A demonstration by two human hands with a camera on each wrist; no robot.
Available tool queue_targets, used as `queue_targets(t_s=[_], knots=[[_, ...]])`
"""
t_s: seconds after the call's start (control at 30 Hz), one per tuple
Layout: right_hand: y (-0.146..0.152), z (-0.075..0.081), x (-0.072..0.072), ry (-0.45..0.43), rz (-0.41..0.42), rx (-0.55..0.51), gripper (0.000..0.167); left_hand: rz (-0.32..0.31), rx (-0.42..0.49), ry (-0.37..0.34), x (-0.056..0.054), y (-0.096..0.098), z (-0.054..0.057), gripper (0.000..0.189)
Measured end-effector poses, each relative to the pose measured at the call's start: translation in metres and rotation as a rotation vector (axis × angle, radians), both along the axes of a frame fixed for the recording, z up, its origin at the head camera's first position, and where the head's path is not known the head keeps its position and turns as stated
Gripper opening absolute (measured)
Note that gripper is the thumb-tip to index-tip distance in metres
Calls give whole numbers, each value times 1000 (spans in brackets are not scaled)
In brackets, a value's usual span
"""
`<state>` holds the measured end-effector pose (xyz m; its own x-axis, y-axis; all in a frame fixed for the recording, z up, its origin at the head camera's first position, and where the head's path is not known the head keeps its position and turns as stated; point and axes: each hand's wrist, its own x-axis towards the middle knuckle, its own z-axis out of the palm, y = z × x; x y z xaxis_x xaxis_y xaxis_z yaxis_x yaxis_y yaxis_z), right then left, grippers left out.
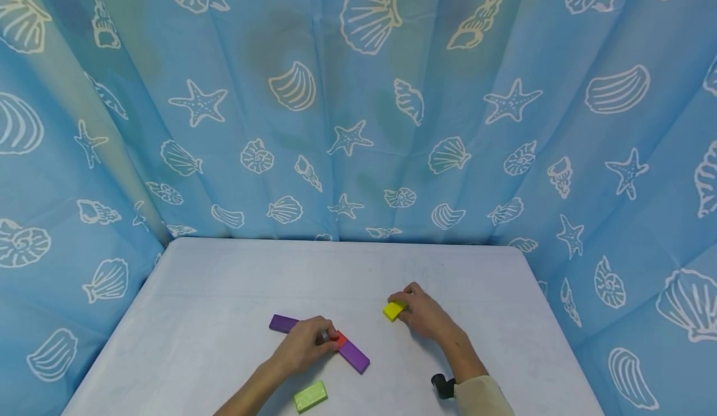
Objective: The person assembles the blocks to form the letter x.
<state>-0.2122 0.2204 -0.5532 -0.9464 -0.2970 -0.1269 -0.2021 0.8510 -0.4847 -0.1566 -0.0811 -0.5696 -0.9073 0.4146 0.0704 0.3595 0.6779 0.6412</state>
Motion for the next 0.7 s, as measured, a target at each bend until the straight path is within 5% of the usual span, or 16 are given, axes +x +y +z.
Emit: queue_targets(t_s=[0.7], knots=[[0, -5, -2, 9, 2, -6, 36, -1, -7, 7, 1, 1, 2, 9]])
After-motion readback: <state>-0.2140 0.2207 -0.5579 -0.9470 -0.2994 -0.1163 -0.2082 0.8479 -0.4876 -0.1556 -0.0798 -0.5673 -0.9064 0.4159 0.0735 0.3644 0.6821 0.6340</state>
